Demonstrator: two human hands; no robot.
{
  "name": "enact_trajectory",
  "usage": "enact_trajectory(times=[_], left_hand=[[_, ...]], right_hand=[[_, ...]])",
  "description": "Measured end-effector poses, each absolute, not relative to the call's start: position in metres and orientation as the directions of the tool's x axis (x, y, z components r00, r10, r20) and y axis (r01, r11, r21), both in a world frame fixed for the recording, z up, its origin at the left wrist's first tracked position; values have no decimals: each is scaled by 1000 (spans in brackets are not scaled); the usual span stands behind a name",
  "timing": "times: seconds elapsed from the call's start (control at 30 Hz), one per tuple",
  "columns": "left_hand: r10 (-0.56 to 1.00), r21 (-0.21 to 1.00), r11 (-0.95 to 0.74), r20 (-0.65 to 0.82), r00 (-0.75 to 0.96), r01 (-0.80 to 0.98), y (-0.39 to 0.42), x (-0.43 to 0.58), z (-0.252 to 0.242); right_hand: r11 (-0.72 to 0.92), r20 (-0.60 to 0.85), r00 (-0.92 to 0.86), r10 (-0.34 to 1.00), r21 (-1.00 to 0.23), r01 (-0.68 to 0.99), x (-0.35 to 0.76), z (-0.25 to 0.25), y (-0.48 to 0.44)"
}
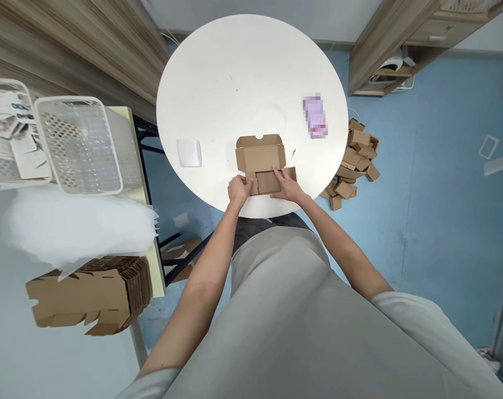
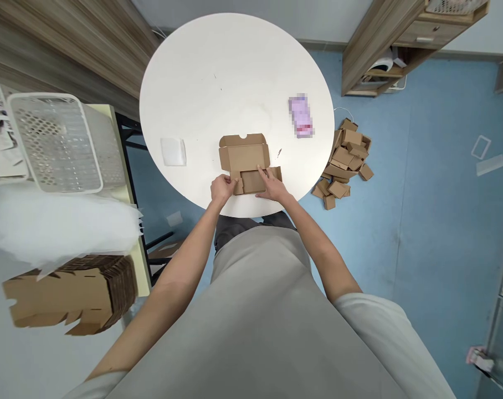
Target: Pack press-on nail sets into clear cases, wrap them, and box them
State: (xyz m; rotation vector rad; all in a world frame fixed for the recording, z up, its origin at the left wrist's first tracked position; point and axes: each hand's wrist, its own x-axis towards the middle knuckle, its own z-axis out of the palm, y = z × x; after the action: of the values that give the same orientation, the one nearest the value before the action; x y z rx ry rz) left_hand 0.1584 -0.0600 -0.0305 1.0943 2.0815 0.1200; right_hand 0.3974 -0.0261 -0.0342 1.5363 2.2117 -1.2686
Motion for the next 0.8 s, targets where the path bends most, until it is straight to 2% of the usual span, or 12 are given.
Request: enact_trajectory(times=[0.17,0.47,0.57,0.7,0.8], left_hand=[[733,395,625,-593,-333,673,-71,159,-28],[782,340,552,-528,-331,761,-71,172,-25],[778,326,550,-534,-331,769,-70,174,-23],[770,331,561,-545,-331,759,-69,176,-22],[770,341,570,-540,-341,747,-68,177,-22]], right_hand=[[63,-551,-436,712,-568,821,396,-37,-20],[114,-541,-450,711,-542,833,393,-32,-18],[82,-473,-426,771,-590,803,402,-24,-23],[-67,-356,-172,919,-568,820,428,-18,-31],[-223,-436,-10,900,-480,848,443,-21,-35]])
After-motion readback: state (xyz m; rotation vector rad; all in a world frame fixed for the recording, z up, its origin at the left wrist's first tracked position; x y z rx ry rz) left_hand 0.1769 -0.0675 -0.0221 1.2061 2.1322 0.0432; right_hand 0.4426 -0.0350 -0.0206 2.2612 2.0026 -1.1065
